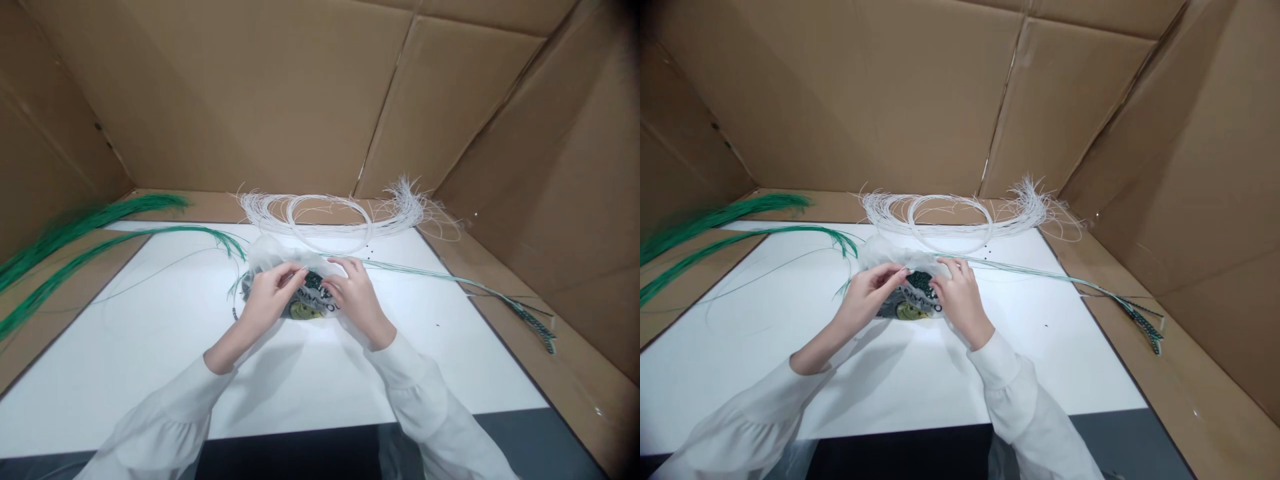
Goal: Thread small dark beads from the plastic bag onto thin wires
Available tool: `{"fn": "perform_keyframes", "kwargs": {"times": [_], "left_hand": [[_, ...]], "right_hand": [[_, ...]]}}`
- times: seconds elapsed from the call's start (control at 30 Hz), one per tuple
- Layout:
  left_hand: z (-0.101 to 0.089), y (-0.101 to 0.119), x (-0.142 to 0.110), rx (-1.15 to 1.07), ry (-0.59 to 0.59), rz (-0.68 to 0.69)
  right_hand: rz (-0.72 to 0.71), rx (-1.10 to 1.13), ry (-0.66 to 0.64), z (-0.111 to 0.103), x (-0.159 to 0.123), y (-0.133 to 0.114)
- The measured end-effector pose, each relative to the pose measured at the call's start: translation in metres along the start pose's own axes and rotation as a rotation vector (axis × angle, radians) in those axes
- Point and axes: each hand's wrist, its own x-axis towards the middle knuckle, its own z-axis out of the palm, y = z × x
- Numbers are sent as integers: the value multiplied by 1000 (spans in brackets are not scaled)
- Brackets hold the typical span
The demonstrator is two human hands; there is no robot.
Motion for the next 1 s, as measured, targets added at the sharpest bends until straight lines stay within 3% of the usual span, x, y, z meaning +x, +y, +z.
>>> {"fn": "perform_keyframes", "kwargs": {"times": [0.1,0.2,0.33,0.57,1.0], "left_hand": [[1,-1,0,-5,-4,16],[3,-1,-2,9,14,58],[4,3,-5,26,30,113],[3,10,-8,34,98,143],[5,8,-8,29,67,177]], "right_hand": [[172,532,104,-6,1,-8],[389,1023,72,-8,2,-13],[488,1332,9,-7,1,-17],[514,1429,-14,-11,2,-20],[488,1415,0,-10,1,-18]]}}
